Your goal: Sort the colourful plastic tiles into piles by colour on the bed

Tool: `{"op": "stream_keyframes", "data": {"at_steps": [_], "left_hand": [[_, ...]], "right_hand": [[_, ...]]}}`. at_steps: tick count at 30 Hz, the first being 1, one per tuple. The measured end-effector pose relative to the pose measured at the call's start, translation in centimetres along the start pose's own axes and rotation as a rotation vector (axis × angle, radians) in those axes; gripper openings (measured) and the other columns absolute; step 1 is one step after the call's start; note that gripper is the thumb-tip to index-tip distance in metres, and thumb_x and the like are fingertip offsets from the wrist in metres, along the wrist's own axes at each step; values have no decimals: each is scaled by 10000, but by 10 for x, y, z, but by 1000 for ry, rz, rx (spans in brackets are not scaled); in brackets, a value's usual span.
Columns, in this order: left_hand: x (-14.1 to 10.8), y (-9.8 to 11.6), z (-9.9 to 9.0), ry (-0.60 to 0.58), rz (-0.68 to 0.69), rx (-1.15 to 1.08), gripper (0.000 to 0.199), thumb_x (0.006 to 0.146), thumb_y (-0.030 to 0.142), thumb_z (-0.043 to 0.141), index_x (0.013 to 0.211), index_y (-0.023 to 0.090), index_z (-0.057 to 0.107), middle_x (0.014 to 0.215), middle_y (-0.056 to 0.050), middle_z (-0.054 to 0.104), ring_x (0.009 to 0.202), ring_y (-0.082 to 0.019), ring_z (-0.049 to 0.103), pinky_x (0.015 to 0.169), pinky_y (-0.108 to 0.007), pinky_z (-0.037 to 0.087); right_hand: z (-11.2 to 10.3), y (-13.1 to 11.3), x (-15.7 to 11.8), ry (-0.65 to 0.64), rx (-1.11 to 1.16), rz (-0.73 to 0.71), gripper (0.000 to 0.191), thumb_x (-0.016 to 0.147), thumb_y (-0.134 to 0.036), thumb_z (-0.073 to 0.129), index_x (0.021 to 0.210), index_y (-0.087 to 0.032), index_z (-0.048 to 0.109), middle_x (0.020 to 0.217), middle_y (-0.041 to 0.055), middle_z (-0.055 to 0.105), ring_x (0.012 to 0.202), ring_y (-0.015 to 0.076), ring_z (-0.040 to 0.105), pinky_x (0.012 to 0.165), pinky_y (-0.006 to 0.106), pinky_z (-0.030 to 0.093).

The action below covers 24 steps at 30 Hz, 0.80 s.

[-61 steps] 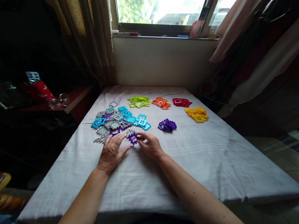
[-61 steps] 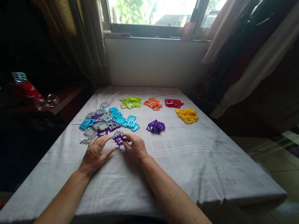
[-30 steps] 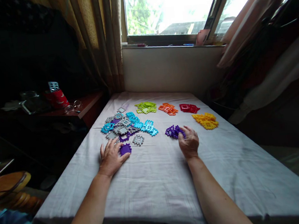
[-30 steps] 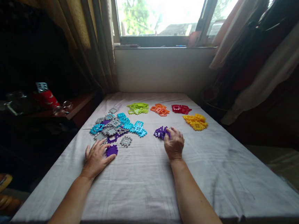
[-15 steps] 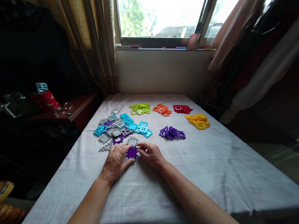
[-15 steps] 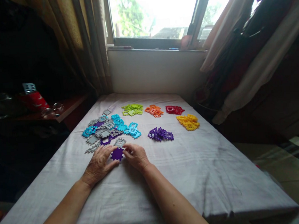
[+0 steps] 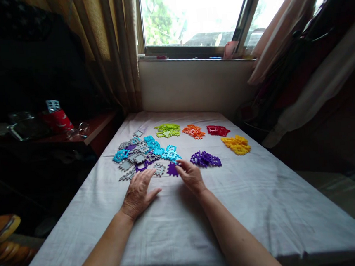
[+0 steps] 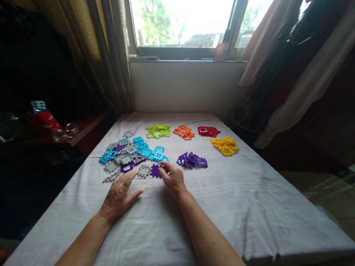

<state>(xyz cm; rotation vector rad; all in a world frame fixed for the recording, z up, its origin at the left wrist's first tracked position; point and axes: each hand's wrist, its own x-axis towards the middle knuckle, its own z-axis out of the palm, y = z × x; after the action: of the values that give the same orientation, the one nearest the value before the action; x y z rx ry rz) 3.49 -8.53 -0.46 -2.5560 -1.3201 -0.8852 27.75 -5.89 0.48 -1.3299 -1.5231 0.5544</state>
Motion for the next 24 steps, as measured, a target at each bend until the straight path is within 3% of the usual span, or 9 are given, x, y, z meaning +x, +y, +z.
{"op": "stream_keyframes", "data": {"at_steps": [5, 7, 10, 13, 17, 20, 24], "left_hand": [[2, -8, 0, 14, -262, 129, 480, 954, 452, 468, 1353, 211, 581, 1423, -134, 595, 1358, -311, 495, 1178, -544, 285], [5, -13, 1, -25, -352, 168, 482, 942, 463, 473, 1331, 213, 607, 1449, -143, 570, 1378, -338, 467, 1171, -584, 269], [10, -20, 1, -98, -386, 186, 500, 920, 488, 493, 1336, 238, 613, 1467, -135, 556, 1406, -355, 426, 1174, -629, 222], [12, -23, 0, -137, -353, 178, 475, 914, 481, 509, 1318, 261, 626, 1419, -119, 603, 1408, -355, 421, 1178, -652, 187], [11, -22, -1, -137, -257, 122, 377, 915, 428, 537, 1241, 289, 667, 1391, -88, 626, 1403, -334, 439, 1179, -642, 210], [10, -22, -2, -142, -141, 37, 320, 920, 394, 539, 1190, 321, 694, 1374, -62, 638, 1390, -302, 464, 1181, -602, 258], [8, -23, -4, -139, -100, -7, 324, 917, 361, 537, 1198, 330, 695, 1388, -53, 629, 1389, -284, 469, 1190, -580, 266]], "right_hand": [[-70, 43, 24, 439, -173, 213, 502, 777, -559, 534, 1020, -164, 727, 763, 65, 739, 672, 205, 655, 656, 308, 505], [-90, 60, 27, 518, -238, 279, 512, 762, -580, 531, 984, -166, 735, 748, 76, 734, 672, 216, 649, 634, 309, 488], [-103, 77, 28, 550, -313, 335, 491, 772, -548, 521, 980, -164, 743, 796, 96, 738, 712, 230, 649, 667, 330, 495], [-100, 79, 27, 572, -450, 320, 467, 797, -466, 513, 1052, -149, 742, 1021, 155, 726, 903, 269, 650, 828, 396, 505], [-86, 61, 23, 552, -594, 230, 423, 830, -382, 521, 1126, -161, 726, 1225, 173, 651, 1134, 310, 582, 966, 453, 456], [-66, 40, 18, 392, -586, 47, 337, 857, -318, 520, 1089, -199, 733, 1214, 129, 662, 1137, 281, 577, 991, 435, 442], [-24, 12, 9, 53, -532, -230, 254, 888, -276, 550, 1056, -243, 737, 1154, 84, 704, 1079, 241, 609, 968, 388, 453]]}}
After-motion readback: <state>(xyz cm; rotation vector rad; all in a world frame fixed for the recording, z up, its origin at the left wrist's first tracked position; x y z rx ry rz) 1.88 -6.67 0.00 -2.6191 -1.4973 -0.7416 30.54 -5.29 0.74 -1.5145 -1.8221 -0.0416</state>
